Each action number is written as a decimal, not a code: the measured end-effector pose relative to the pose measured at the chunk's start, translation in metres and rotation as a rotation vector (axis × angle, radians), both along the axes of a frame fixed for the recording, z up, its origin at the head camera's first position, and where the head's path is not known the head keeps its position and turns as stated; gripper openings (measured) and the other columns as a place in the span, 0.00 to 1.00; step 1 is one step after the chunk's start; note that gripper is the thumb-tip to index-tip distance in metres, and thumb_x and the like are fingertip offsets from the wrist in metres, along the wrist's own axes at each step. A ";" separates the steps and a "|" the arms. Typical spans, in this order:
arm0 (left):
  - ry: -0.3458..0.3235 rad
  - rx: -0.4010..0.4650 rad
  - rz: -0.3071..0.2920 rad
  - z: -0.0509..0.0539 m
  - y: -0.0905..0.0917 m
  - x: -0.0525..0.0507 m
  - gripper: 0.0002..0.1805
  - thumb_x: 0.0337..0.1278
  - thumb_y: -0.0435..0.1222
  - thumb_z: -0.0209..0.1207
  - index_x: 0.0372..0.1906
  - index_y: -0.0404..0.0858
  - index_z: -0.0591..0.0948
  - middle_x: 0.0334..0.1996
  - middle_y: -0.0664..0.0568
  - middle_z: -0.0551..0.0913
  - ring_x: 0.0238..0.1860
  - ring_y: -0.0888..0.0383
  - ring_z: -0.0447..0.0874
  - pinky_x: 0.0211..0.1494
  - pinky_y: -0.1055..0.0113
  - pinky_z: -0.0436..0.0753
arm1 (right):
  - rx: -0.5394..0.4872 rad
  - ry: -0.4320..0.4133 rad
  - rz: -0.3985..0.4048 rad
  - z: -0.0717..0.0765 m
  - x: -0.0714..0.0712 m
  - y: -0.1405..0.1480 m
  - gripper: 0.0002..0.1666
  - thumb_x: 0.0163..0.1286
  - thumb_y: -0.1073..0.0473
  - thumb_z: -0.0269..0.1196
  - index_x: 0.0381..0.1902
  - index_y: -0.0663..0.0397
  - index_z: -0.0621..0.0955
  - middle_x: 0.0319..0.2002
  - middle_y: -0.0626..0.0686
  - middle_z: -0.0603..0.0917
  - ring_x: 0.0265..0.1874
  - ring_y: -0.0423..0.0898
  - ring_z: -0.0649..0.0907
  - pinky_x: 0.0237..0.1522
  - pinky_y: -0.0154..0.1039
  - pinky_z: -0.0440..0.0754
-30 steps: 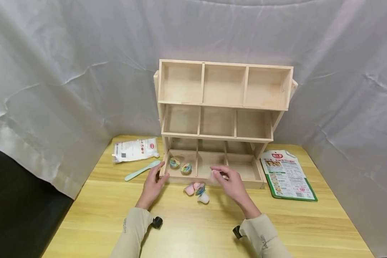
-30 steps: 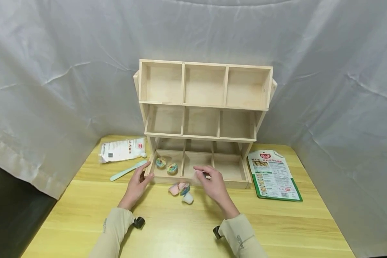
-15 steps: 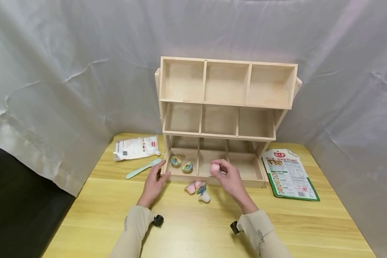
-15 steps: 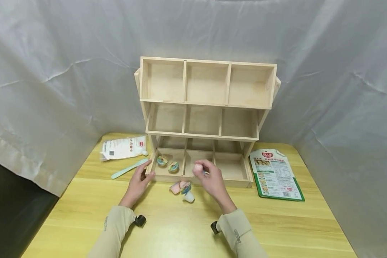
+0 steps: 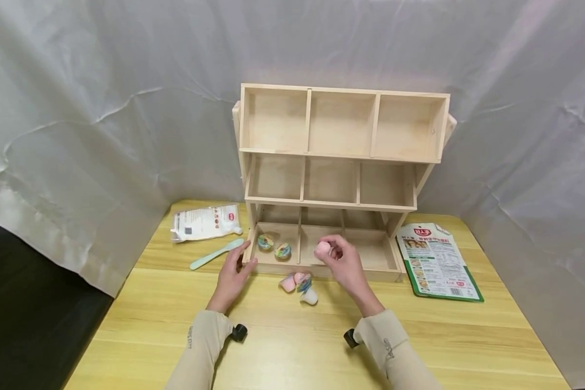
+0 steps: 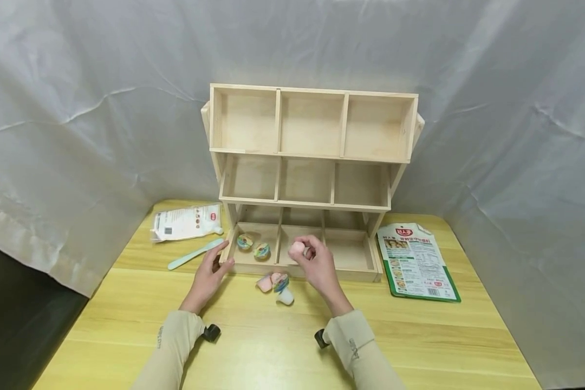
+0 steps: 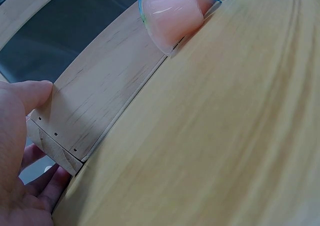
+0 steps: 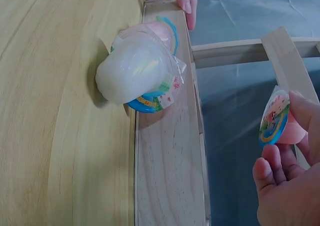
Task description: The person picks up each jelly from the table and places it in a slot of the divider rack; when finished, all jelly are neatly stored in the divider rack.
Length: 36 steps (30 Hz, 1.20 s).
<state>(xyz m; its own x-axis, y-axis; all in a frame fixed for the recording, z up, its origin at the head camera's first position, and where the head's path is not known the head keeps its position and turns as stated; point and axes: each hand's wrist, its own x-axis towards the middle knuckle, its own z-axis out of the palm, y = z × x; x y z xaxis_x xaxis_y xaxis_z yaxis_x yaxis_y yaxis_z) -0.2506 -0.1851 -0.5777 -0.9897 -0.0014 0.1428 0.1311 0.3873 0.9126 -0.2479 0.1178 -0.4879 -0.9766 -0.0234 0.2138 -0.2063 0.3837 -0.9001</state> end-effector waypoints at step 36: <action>-0.006 0.012 -0.004 0.000 0.000 -0.001 0.33 0.75 0.48 0.59 0.79 0.48 0.66 0.76 0.41 0.64 0.74 0.38 0.68 0.75 0.43 0.72 | -0.309 -0.152 0.076 -0.012 -0.016 0.000 0.23 0.68 0.67 0.71 0.58 0.59 0.76 0.50 0.61 0.78 0.39 0.49 0.87 0.46 0.49 0.90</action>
